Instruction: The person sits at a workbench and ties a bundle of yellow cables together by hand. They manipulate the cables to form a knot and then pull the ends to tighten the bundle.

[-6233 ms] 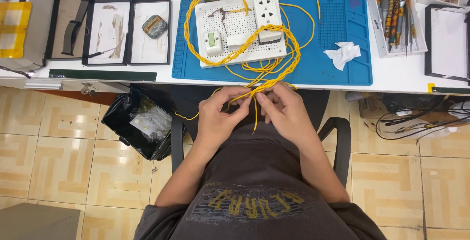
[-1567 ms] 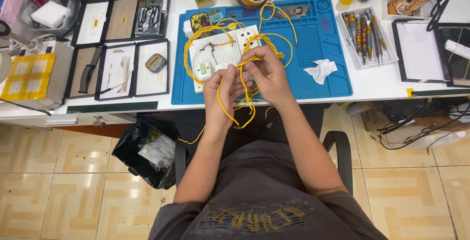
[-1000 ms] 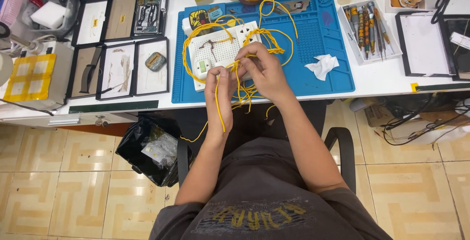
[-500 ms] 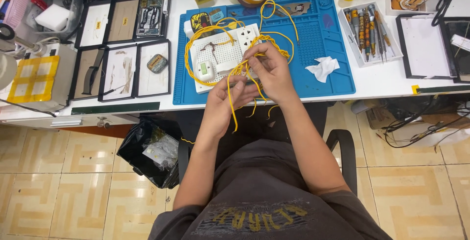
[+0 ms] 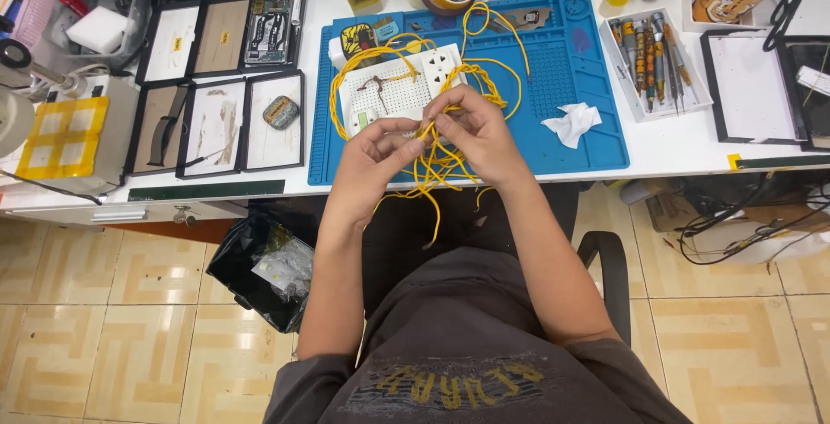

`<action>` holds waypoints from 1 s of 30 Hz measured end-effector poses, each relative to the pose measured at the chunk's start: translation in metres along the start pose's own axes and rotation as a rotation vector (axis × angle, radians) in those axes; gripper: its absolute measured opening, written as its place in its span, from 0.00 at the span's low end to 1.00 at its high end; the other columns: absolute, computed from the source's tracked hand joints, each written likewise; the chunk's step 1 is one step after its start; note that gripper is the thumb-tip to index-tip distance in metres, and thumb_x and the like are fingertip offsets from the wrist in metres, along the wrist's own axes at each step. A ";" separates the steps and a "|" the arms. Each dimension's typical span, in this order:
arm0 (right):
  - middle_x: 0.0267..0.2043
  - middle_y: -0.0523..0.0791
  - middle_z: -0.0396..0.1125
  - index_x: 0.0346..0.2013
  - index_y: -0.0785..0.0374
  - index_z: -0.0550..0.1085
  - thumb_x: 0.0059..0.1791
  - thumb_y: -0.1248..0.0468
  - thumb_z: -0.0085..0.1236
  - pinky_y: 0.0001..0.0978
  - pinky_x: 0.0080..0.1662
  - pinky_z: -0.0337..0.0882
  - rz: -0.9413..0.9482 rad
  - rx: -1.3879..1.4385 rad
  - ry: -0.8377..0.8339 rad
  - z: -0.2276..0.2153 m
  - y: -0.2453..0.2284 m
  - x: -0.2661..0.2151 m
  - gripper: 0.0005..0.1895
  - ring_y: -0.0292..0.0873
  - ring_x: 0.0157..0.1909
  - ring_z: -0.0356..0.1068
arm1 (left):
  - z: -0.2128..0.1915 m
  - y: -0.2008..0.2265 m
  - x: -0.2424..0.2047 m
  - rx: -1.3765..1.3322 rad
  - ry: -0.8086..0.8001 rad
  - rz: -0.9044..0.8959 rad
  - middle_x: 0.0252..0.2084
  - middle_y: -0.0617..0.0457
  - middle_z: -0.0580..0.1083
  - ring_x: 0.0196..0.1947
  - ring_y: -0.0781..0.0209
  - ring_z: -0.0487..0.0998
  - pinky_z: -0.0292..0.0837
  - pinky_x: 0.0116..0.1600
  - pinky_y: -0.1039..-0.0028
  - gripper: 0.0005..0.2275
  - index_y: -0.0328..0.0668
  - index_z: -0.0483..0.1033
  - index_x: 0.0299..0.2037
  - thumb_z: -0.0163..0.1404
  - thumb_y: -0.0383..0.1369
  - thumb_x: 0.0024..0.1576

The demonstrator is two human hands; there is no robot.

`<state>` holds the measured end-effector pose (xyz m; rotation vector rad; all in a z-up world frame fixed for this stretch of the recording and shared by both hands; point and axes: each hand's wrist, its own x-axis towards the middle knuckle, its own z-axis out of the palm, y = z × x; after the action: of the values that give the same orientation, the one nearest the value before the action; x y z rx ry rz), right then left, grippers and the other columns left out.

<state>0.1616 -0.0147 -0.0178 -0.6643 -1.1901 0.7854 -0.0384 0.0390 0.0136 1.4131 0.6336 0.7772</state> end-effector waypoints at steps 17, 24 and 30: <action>0.44 0.48 0.70 0.53 0.71 0.79 0.59 0.80 0.55 0.40 0.53 0.85 0.062 -0.274 0.025 0.008 0.002 0.003 0.10 0.45 0.48 0.81 | 0.035 0.017 -0.010 0.830 0.399 0.432 0.35 0.47 0.79 0.37 0.49 0.86 0.85 0.42 0.65 0.14 0.39 0.82 0.54 0.64 0.17 0.59; 0.45 0.49 0.68 0.53 0.75 0.79 0.59 0.82 0.55 0.41 0.51 0.86 0.020 -0.225 0.052 0.006 0.001 0.003 0.10 0.45 0.48 0.81 | 0.054 -0.002 -0.017 0.840 0.534 0.587 0.44 0.56 0.76 0.47 0.54 0.86 0.87 0.50 0.67 0.13 0.43 0.78 0.57 0.63 0.20 0.65; 0.46 0.47 0.72 0.56 0.76 0.79 0.60 0.78 0.56 0.37 0.49 0.89 0.137 -0.132 0.149 0.012 -0.011 0.001 0.10 0.44 0.50 0.83 | 0.061 -0.016 -0.020 0.823 0.463 0.544 0.57 0.60 0.69 0.61 0.54 0.82 0.83 0.66 0.64 0.15 0.47 0.78 0.56 0.66 0.23 0.62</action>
<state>0.1518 -0.0201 -0.0052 -0.9061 -1.0747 0.7618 -0.0013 -0.0136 0.0012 2.2331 1.0106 1.3919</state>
